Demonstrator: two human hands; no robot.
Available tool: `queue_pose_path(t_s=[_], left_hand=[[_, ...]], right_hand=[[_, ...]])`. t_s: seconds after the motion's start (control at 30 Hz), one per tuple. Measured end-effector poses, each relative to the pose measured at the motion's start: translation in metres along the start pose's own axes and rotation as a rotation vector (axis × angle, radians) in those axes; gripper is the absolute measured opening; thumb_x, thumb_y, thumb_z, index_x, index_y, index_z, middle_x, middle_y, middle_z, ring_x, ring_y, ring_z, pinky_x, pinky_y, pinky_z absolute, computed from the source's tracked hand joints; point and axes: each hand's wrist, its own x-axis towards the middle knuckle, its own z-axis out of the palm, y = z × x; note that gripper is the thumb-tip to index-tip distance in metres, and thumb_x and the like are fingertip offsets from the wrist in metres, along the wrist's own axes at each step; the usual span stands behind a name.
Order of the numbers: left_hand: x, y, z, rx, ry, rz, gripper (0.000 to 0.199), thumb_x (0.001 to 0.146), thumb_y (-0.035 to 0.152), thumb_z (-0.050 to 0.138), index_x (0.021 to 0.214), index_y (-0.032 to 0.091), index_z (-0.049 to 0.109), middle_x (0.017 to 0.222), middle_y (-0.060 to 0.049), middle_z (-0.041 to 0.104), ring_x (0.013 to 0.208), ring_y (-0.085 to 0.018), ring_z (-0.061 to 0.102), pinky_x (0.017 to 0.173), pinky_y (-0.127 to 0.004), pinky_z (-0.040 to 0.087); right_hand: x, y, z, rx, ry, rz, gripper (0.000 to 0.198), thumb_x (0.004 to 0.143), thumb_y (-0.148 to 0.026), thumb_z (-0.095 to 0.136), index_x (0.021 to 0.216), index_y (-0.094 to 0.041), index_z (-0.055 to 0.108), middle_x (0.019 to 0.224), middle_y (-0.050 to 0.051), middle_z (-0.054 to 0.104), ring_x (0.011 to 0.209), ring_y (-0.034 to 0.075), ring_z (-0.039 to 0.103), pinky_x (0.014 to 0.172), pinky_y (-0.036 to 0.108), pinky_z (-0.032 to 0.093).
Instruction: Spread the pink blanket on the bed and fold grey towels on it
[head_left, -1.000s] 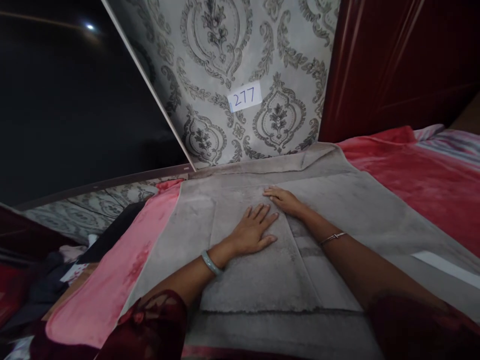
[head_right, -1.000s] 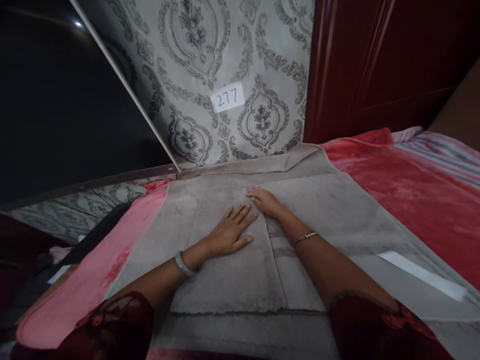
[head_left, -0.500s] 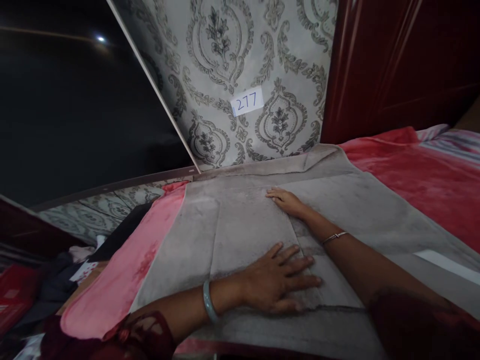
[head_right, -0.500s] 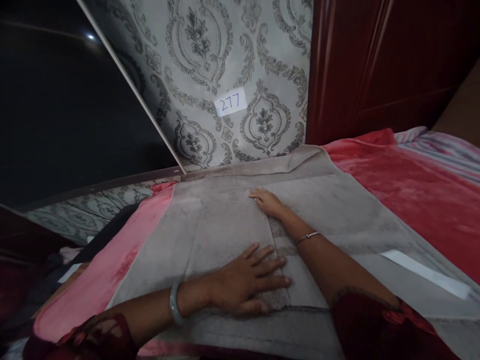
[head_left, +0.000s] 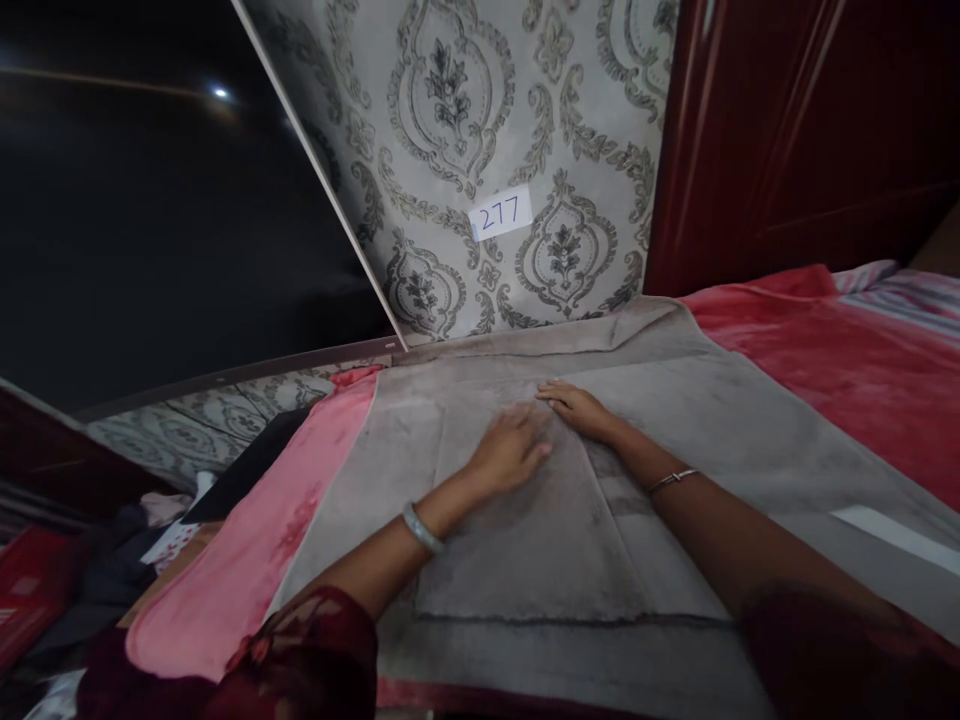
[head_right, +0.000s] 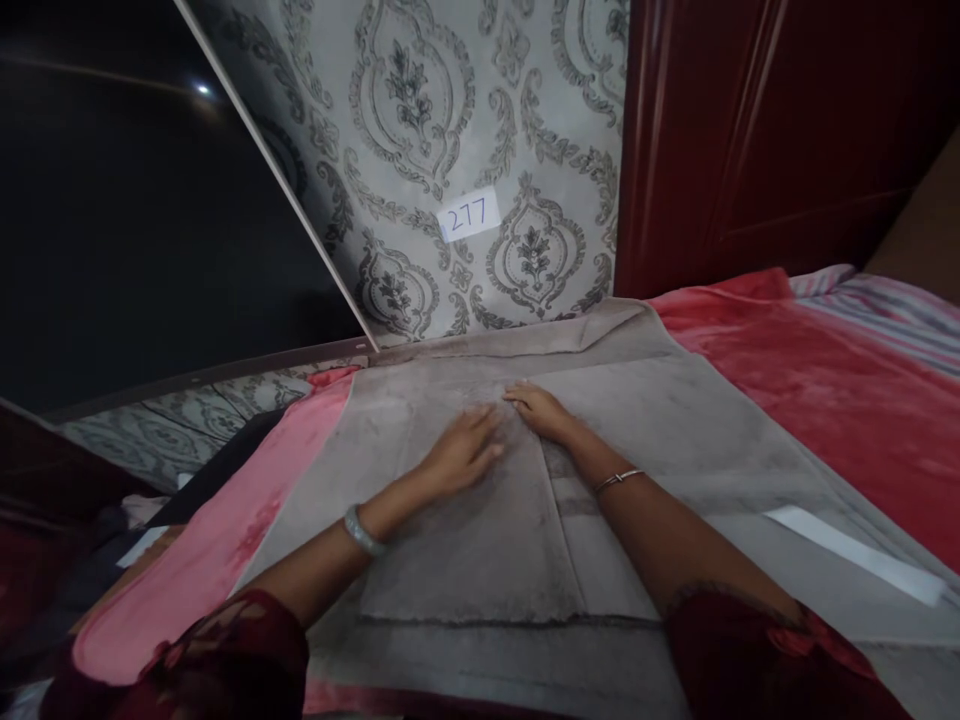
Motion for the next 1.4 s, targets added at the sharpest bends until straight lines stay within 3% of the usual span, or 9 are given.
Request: queue_pose_path(t_s=[0.07,0.17,0.33,0.5,0.7,0.83,1.03,1.17,1.4], left_hand=[[0.019,-0.018,0.002,0.095,0.008,-0.148,0.061,0.101,0.041,0.041,0.155,0.013,0.037,0.166,-0.019,0.025,0.155,-0.032,0.02,0.124,-0.059,0.017],[0.032,-0.034,0.015,0.174,0.005,-0.232,0.063,0.101,0.046,0.041,0.157,0.016,0.035,0.167,-0.018,0.023,0.156,-0.034,0.017,0.123,-0.063,0.017],[0.03,-0.04,0.037,0.211,0.036,-0.218,0.063,0.103,0.052,0.034,0.157,0.02,0.036,0.166,-0.016,0.027,0.155,-0.034,0.019,0.122,-0.064,0.018],[0.03,-0.041,0.038,0.21,0.042,-0.218,0.063,0.103,0.051,0.035,0.157,0.019,0.036,0.166,-0.015,0.027,0.155,-0.033,0.019,0.122,-0.064,0.017],[0.029,-0.042,0.038,0.216,0.054,-0.21,0.059,0.103,0.051,0.034,0.157,0.025,0.038,0.166,-0.013,0.029,0.155,-0.033,0.02,0.122,-0.062,0.019],[0.027,-0.042,0.038,0.217,0.06,-0.201,0.059,0.103,0.052,0.034,0.157,0.027,0.037,0.165,-0.014,0.031,0.154,-0.033,0.022,0.121,-0.062,0.021],[0.027,-0.042,0.038,0.214,0.08,-0.202,0.058,0.103,0.05,0.035,0.156,0.027,0.039,0.165,-0.014,0.031,0.154,-0.034,0.023,0.12,-0.063,0.021],[0.029,-0.043,0.039,0.206,0.086,-0.199,0.058,0.103,0.048,0.036,0.157,0.026,0.039,0.165,-0.015,0.031,0.154,-0.036,0.023,0.12,-0.063,0.02],[0.031,-0.047,0.041,0.198,0.094,-0.193,0.059,0.102,0.049,0.035,0.157,0.025,0.039,0.165,-0.015,0.031,0.154,-0.036,0.023,0.121,-0.063,0.019]], right_hand=[[0.0,0.0,0.0,-0.004,-0.003,-0.005,0.043,0.094,-0.023,0.043,0.126,-0.025,0.072,0.141,0.005,0.059,0.14,0.024,0.047,0.12,0.051,0.035],[0.0,0.001,0.001,-0.011,-0.008,-0.005,0.044,0.094,-0.022,0.042,0.127,-0.026,0.071,0.14,0.005,0.06,0.14,0.023,0.046,0.121,0.051,0.034],[-0.002,0.0,0.001,-0.031,-0.024,-0.001,0.045,0.098,-0.029,0.04,0.132,-0.024,0.068,0.143,0.005,0.058,0.143,0.023,0.043,0.122,0.049,0.032],[-0.006,-0.01,-0.004,-0.105,-0.118,0.005,0.056,0.1,-0.047,0.042,0.147,-0.02,0.056,0.156,0.008,0.043,0.149,0.027,0.032,0.123,0.051,0.026],[-0.015,-0.031,-0.018,-0.319,-0.301,0.079,0.063,0.102,-0.052,0.036,0.158,-0.024,0.039,0.164,0.007,0.027,0.153,0.028,0.02,0.123,0.052,0.023],[-0.028,-0.052,-0.027,-0.378,-0.366,0.167,0.066,0.101,-0.056,0.037,0.161,-0.028,0.032,0.165,0.007,0.021,0.153,0.033,0.018,0.119,0.062,0.024],[-0.083,-0.082,-0.036,-0.388,-0.363,0.124,0.068,0.1,-0.059,0.037,0.161,-0.028,0.032,0.166,0.008,0.019,0.152,0.035,0.019,0.117,0.066,0.022],[-0.135,-0.08,-0.053,-0.364,-0.336,0.114,0.067,0.101,-0.058,0.035,0.161,-0.03,0.031,0.165,0.006,0.024,0.153,0.031,0.02,0.121,0.059,0.023],[-0.214,-0.022,-0.116,-0.567,-0.198,0.498,0.063,0.101,-0.052,0.029,0.16,-0.031,0.034,0.166,0.002,0.022,0.154,0.027,0.017,0.121,0.054,0.025]])
